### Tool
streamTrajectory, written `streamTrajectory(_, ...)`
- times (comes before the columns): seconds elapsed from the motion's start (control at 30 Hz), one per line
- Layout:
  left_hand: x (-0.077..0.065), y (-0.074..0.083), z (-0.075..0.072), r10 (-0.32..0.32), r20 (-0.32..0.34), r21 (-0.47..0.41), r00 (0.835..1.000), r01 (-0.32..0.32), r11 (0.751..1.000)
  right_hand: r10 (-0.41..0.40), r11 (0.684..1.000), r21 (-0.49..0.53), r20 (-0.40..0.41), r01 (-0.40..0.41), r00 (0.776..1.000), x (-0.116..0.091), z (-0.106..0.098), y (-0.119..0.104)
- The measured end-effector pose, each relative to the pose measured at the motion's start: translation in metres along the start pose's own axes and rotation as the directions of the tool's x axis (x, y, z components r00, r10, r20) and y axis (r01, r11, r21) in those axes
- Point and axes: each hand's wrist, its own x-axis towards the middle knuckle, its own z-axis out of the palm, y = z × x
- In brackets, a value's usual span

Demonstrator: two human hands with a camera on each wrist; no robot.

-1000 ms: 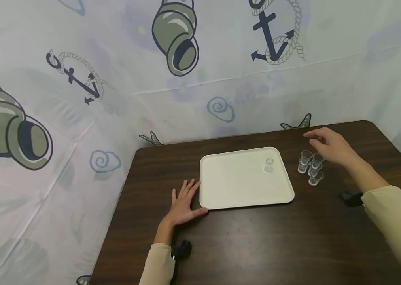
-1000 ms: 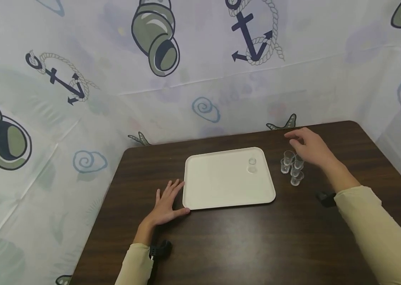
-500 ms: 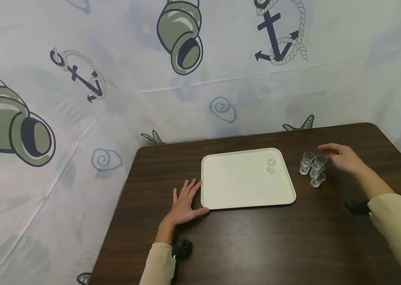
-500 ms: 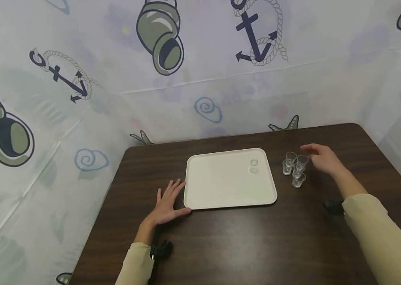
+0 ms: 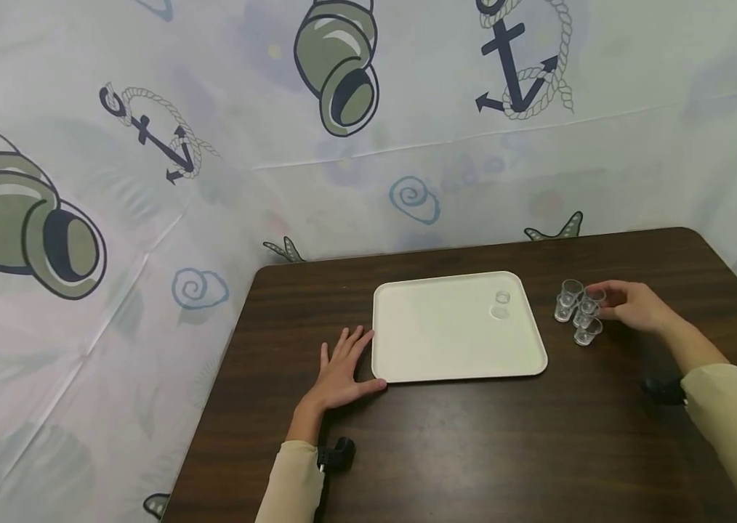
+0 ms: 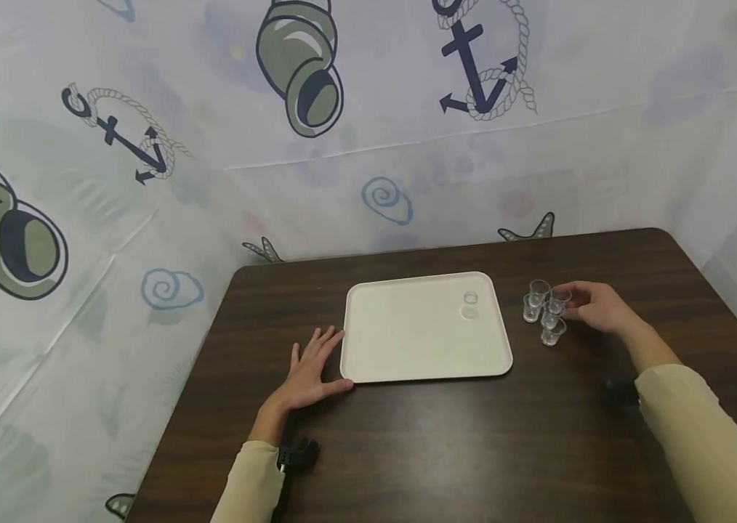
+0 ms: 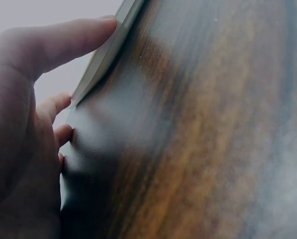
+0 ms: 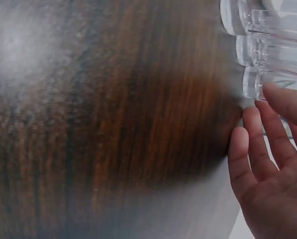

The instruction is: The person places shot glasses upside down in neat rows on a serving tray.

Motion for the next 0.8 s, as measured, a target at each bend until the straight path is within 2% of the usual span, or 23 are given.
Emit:
streamTrajectory(0.37,0.001,-0.0007,0.0029,0.004,0.001,0.002,1.0,-0.004,1.0,0.024,1.0,0.008,-0.001,-0.024,1.0,-0.0018,0.0026,0.0012)
streamTrajectory(0.8,0.0011,-0.0001,0.0012,0.0,0.002,0.005,1.0,0.0,1.0,0.01,1.0,0.002,-0.022,-0.01,1.0,-0.0003,0.004,0.0024)
